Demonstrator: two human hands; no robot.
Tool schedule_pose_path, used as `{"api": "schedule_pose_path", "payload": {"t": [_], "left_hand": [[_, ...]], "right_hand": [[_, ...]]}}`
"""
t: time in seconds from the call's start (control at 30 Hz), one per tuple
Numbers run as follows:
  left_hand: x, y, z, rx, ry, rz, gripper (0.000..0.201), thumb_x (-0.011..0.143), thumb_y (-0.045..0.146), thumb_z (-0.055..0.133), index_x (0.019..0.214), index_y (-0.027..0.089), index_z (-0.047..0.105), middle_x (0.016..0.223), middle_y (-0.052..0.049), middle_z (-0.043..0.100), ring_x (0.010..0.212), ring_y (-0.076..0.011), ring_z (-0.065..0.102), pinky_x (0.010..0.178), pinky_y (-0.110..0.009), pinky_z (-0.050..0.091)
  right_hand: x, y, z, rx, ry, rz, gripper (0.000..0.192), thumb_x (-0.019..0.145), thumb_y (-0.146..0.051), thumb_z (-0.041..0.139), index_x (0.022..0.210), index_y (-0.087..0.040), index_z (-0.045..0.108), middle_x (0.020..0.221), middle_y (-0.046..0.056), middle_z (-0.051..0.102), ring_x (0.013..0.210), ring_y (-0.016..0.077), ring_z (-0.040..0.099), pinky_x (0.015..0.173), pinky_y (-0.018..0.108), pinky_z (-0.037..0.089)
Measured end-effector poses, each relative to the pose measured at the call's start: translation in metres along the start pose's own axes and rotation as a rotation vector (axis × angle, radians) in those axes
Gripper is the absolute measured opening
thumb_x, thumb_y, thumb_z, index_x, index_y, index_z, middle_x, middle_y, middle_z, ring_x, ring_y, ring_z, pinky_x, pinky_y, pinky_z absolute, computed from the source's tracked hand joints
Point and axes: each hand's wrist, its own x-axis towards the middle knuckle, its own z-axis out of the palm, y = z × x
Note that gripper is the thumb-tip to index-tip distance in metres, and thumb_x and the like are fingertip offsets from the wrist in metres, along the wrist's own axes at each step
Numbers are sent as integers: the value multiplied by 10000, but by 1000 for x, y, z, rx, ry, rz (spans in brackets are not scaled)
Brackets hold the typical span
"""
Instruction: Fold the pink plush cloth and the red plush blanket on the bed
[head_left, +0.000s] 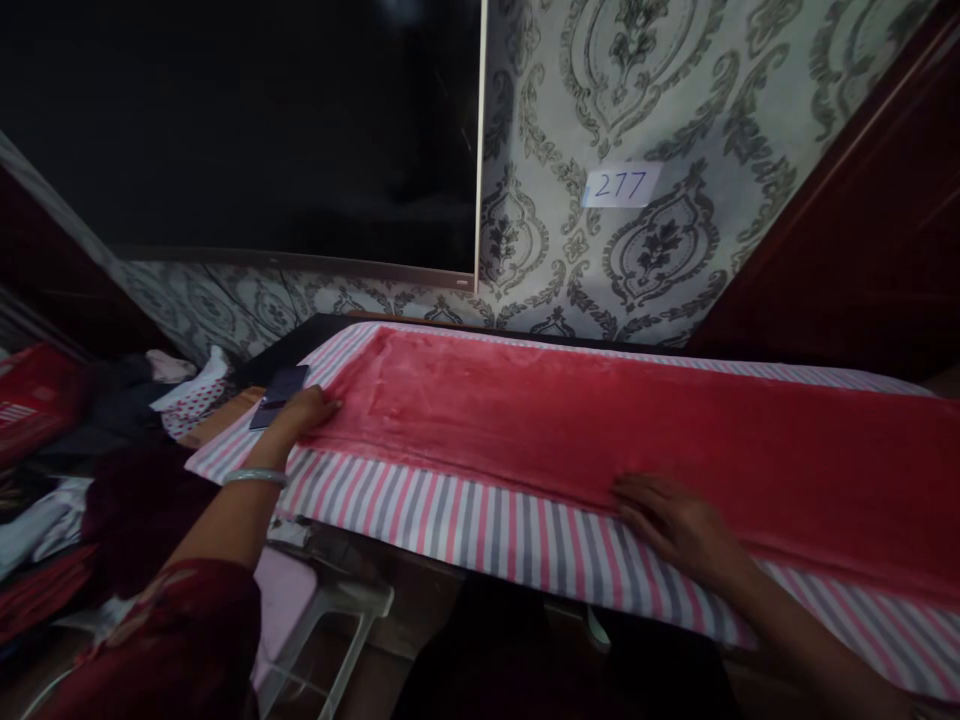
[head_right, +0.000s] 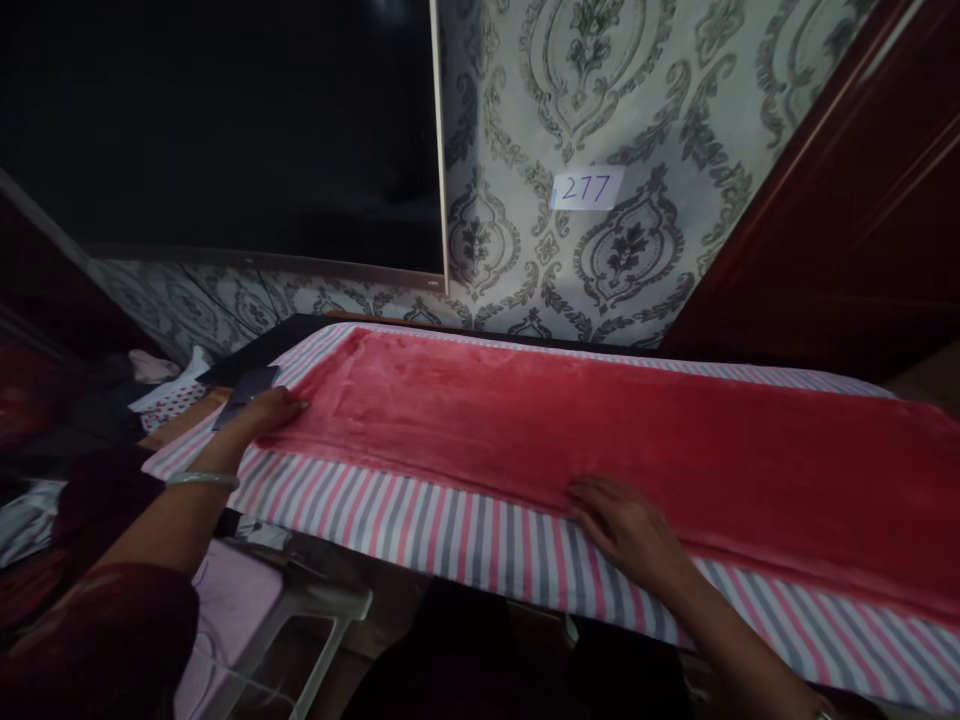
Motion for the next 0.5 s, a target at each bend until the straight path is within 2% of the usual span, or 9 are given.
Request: {"api": "schedule_pose_path", "payload": {"t": [0.07,0.17,0.23,0.3,0.4,0.5], "left_hand": [[-3,16,-4,61,76,38,521,867,437,576,1228,63,609,1237,-249,658,1141,-362,624,907,-410,498],[-5,56,-4,119,209,216,630,948,442,445,1459,74,430,1518,-244,444,1406,-363,410,1100,-480,380],[-5,82,5,110,194,295,665,976,471,384,1530,105,346,1628,-202,293,1503,-342,254,1181,-514,270],[-4,98,19,94,116,302,682,984,520,351,1562,160,312,1676,-148,195,1541,-346,134,1208,-572,174],[-2,101,41,83,-2,270,670,986,548,324,1574,227,307,1681,-114,191,1541,-370,124,1194,-636,140],[5,93,46,75,-52,251,682,971,577,352,1570,251,321,1668,-121,231,1519,-384,211,1172,-642,207]], "right_hand": [[25,-4,-7,-11,18,14,397,1011,-389,414,1268,-249,682,1268,92,696,1183,260,646,1001,444,539],[77,-14,-5,-78,8,8,491,996,-413,439,1431,-216,555,1460,121,557,1391,310,466,1124,528,409],[108,-23,5,-123,-40,24,562,981,-431,473,1504,-225,466,1580,124,405,1480,342,315,1164,581,317],[127,-33,21,-147,-116,41,601,972,-455,494,1536,-262,413,1634,112,298,1511,355,228,1173,611,263],[131,-41,47,-146,-212,15,612,979,-484,483,1554,-311,366,1651,90,256,1525,325,196,1186,614,212],[124,-41,61,-125,-215,-9,605,988,-493,462,1560,-333,345,1656,77,239,1525,304,204,1195,610,184]]}}
